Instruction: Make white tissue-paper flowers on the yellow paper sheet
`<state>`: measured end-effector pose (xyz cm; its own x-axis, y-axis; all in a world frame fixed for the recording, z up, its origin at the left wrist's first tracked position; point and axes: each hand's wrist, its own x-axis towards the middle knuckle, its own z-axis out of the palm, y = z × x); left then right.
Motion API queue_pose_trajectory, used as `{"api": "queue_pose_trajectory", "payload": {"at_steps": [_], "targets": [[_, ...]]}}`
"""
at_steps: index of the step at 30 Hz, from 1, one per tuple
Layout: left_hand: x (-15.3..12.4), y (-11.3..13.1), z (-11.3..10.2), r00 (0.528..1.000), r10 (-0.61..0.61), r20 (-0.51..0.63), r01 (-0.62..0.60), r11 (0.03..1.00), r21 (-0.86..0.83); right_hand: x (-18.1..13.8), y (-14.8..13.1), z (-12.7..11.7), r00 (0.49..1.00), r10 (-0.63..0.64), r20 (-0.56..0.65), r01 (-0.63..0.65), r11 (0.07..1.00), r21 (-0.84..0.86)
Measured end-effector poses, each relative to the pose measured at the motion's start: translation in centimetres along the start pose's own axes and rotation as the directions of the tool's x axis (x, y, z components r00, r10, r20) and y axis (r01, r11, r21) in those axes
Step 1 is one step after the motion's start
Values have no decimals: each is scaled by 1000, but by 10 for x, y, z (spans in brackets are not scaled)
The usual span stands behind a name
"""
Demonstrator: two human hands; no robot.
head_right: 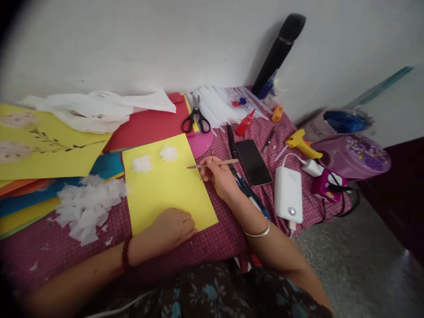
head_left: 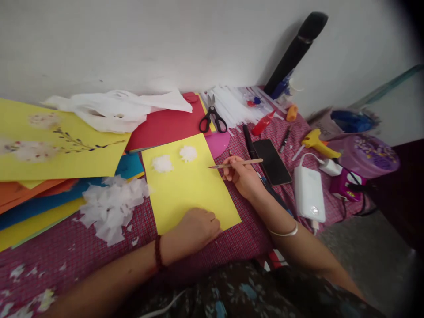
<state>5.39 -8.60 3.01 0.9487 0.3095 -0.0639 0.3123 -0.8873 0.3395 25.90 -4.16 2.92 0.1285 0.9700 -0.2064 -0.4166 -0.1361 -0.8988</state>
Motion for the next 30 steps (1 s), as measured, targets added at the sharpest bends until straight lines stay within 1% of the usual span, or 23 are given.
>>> {"api": "queue_pose_trajectory", "payload": {"at_steps": [2,4,7,10,14,19,25,28,30], "targets": [[0,1,-7,997,-26,77,31,998,-57,-2,-2,-1,999,35,35,-34,999,-7],[-1,0,-12,991,-49,126,62,992,-109,-3,-2,-2,996,57,70,-57,998,2],[-3,-1,-14,986,-93,141,120,973,-198,-5,0,-4,994,53,91,-56,998,31],[-3,-1,-16,980,-120,157,160,949,-272,-6,1,-6,997,35,74,-38,998,42],[-2,-1,-19,971,-117,209,178,937,-302,-6,-1,-6,997,54,52,-56,997,50],[-4,-3,-15,980,-107,166,156,934,-321,-4,-4,-5,998,64,26,-66,993,99],[-5,-5,-10,988,-110,111,136,955,-265,-1,-4,-7,995,87,-54,-76,980,183],[-6,-6,-7,994,-83,74,100,957,-271,0,-3,-8,993,101,-66,-88,980,179],[-7,-6,-6,995,-77,59,91,954,-284,0,-2,-8,993,95,-65,-86,987,137]]}}
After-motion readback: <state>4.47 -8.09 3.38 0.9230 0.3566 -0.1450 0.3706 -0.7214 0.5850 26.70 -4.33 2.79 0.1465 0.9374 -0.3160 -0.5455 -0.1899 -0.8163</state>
